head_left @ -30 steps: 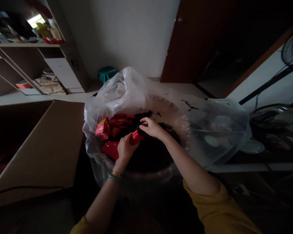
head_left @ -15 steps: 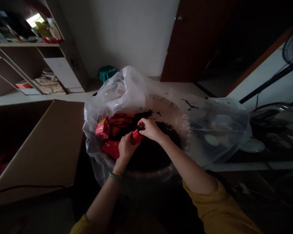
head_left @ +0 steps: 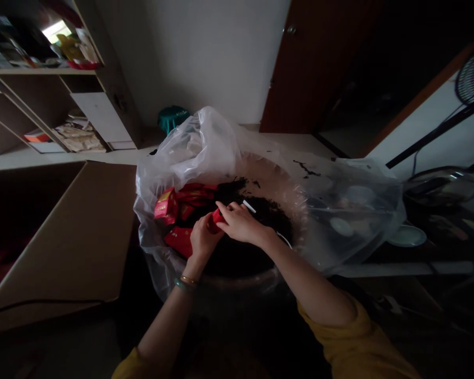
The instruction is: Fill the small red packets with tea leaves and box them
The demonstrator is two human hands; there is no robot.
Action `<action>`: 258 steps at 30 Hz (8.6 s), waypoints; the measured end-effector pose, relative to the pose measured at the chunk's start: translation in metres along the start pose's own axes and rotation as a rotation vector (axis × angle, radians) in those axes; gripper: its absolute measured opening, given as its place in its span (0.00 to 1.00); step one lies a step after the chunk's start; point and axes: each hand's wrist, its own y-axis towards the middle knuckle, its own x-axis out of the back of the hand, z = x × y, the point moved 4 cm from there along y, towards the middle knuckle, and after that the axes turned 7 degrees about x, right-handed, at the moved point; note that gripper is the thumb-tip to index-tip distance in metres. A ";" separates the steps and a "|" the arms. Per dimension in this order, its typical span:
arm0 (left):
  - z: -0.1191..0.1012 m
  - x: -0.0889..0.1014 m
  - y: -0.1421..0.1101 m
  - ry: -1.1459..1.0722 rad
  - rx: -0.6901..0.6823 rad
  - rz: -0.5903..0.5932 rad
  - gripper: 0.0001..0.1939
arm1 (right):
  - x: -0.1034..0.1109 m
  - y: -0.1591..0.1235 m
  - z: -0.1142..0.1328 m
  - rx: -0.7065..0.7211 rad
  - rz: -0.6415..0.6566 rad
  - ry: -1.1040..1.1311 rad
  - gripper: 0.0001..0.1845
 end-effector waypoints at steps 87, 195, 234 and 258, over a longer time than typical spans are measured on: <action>0.000 0.006 -0.014 -0.199 -0.085 -0.130 0.29 | 0.001 -0.016 -0.006 -0.021 -0.453 0.087 0.18; -0.019 -0.004 -0.022 -1.053 0.630 0.638 0.25 | -0.046 -0.033 -0.101 -0.442 -0.267 -0.033 0.29; -0.019 -0.007 -0.024 -1.003 0.522 0.654 0.22 | -0.011 -0.031 -0.030 -0.010 -0.229 0.297 0.16; -0.016 -0.001 -0.023 -0.939 0.516 0.595 0.23 | -0.012 -0.035 -0.032 0.034 -0.231 0.310 0.17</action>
